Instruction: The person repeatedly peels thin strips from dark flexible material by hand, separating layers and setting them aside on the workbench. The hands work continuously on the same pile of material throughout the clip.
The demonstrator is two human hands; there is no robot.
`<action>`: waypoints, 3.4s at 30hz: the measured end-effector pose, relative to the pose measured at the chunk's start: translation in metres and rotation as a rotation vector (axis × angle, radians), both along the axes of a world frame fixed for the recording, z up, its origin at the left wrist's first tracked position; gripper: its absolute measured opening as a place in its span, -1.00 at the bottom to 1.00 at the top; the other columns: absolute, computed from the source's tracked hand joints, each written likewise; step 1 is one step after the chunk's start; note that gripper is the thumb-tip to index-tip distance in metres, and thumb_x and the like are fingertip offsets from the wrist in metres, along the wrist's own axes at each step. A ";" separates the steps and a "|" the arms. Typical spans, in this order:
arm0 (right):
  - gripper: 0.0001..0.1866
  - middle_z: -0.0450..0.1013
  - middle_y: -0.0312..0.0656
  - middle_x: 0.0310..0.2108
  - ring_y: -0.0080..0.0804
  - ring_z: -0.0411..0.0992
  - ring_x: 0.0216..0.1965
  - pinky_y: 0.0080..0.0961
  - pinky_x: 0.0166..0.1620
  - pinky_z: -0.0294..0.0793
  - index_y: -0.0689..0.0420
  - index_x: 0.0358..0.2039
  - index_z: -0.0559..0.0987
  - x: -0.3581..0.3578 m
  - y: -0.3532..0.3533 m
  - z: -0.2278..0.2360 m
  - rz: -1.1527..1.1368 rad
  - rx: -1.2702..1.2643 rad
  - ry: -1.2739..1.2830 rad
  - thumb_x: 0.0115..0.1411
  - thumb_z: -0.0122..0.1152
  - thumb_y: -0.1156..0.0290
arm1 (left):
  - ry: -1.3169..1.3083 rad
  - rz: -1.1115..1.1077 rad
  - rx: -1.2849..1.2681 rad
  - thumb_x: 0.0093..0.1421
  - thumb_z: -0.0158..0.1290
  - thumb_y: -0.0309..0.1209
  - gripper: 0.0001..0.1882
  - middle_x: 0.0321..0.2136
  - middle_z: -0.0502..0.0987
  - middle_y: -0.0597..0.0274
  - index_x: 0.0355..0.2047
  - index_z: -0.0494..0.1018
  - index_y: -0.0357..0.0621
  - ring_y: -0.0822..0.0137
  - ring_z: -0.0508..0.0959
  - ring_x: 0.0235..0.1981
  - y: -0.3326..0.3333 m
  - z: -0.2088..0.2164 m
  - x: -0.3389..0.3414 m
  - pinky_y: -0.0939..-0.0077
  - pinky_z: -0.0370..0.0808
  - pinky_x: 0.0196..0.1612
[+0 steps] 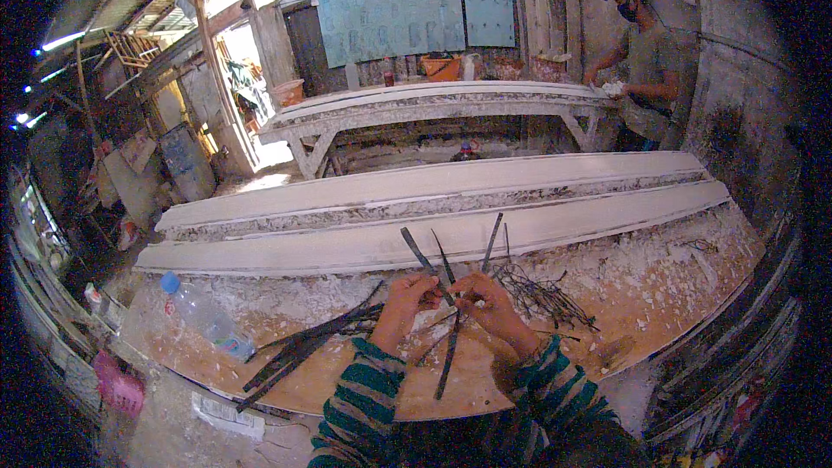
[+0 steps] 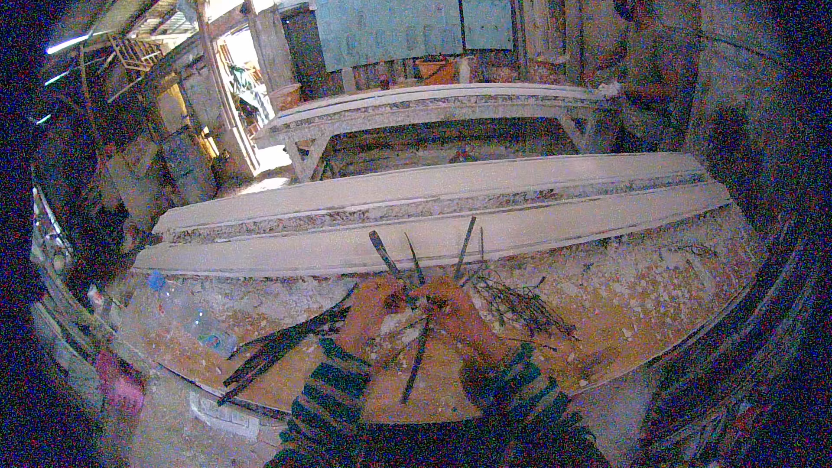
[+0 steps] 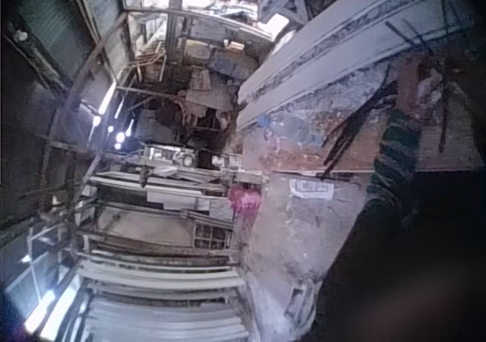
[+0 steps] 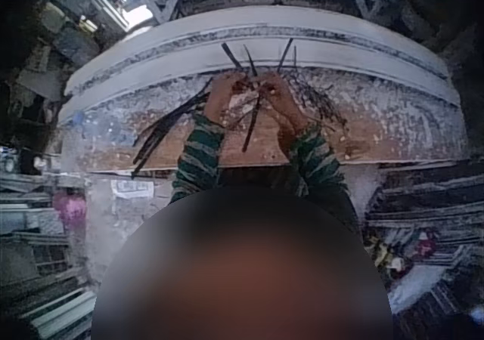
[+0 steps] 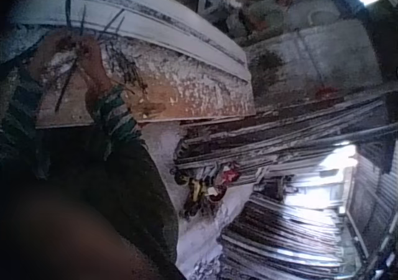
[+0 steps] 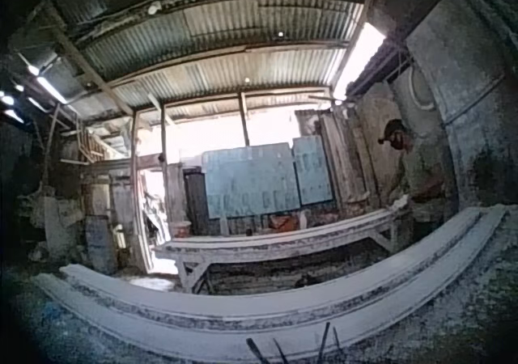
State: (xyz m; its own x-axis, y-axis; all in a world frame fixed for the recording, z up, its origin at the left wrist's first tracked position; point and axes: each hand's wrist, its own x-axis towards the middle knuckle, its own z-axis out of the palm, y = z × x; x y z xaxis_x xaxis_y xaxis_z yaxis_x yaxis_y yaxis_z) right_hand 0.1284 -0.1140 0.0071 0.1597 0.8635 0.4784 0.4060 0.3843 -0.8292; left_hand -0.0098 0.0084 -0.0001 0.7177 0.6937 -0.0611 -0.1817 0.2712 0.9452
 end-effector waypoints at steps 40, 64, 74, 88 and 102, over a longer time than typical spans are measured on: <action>-0.86 0.47 -0.24 -0.43 -0.47 0.43 -0.40 -0.59 -0.31 0.39 0.15 -0.41 0.56 -0.004 0.003 0.000 -0.309 0.115 -0.020 -0.05 0.18 0.61 | 0.084 -0.076 0.063 0.15 -0.04 -0.28 -0.78 -0.47 0.46 0.31 -0.39 0.44 -0.18 0.42 0.46 -0.41 -0.021 -0.001 0.009 0.51 0.47 -0.36; -0.91 0.46 -0.26 -0.42 -0.54 0.42 -0.37 -0.63 -0.30 0.40 0.18 -0.43 0.53 -0.001 0.006 -0.014 -0.237 0.033 0.181 0.01 0.13 0.62 | 0.017 -0.041 -0.030 0.12 0.01 -0.31 -0.77 -0.33 0.40 0.22 -0.31 0.39 -0.22 0.40 0.42 -0.30 -0.037 0.014 0.008 0.58 0.42 -0.29; -0.85 0.47 -0.26 -0.43 -0.54 0.41 -0.36 -0.58 -0.24 0.40 0.20 -0.34 0.52 -0.001 0.005 -0.011 -0.118 -0.032 0.299 0.02 0.10 0.56 | -0.009 0.065 -0.117 0.05 0.09 -0.33 -0.86 -0.50 0.47 0.34 -0.44 0.40 -0.09 0.47 0.46 -0.46 -0.034 0.011 0.012 0.59 0.43 -0.38; -0.82 0.41 -0.29 -0.35 -0.54 0.39 -0.30 -0.60 -0.25 0.41 0.17 -0.32 0.49 -0.005 0.004 -0.008 -0.160 0.008 0.149 0.00 0.17 0.59 | 0.025 0.145 0.335 0.05 0.09 -0.40 -0.87 -0.53 0.48 0.29 -0.55 0.37 -0.10 0.44 0.49 -0.51 -0.035 0.008 0.010 0.63 0.45 -0.45; -0.92 0.38 -0.34 -0.53 -0.63 0.32 -0.48 -0.68 -0.39 0.32 0.16 -0.50 0.45 0.000 0.007 -0.014 -0.224 -0.008 0.339 0.04 0.16 0.46 | 0.039 0.064 -0.121 0.00 0.14 -0.39 -0.85 -0.50 0.49 0.33 -0.43 0.44 -0.12 0.48 0.47 -0.47 -0.034 0.007 0.012 0.63 0.43 -0.38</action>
State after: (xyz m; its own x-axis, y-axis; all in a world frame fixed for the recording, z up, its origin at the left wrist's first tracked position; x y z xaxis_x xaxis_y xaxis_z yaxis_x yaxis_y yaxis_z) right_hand 0.1286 -0.1068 -0.0072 0.4916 0.7930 0.3598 0.1822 0.3104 -0.9330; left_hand 0.0026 -0.0255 0.0073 0.6673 0.7241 -0.1742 -0.1663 0.3728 0.9129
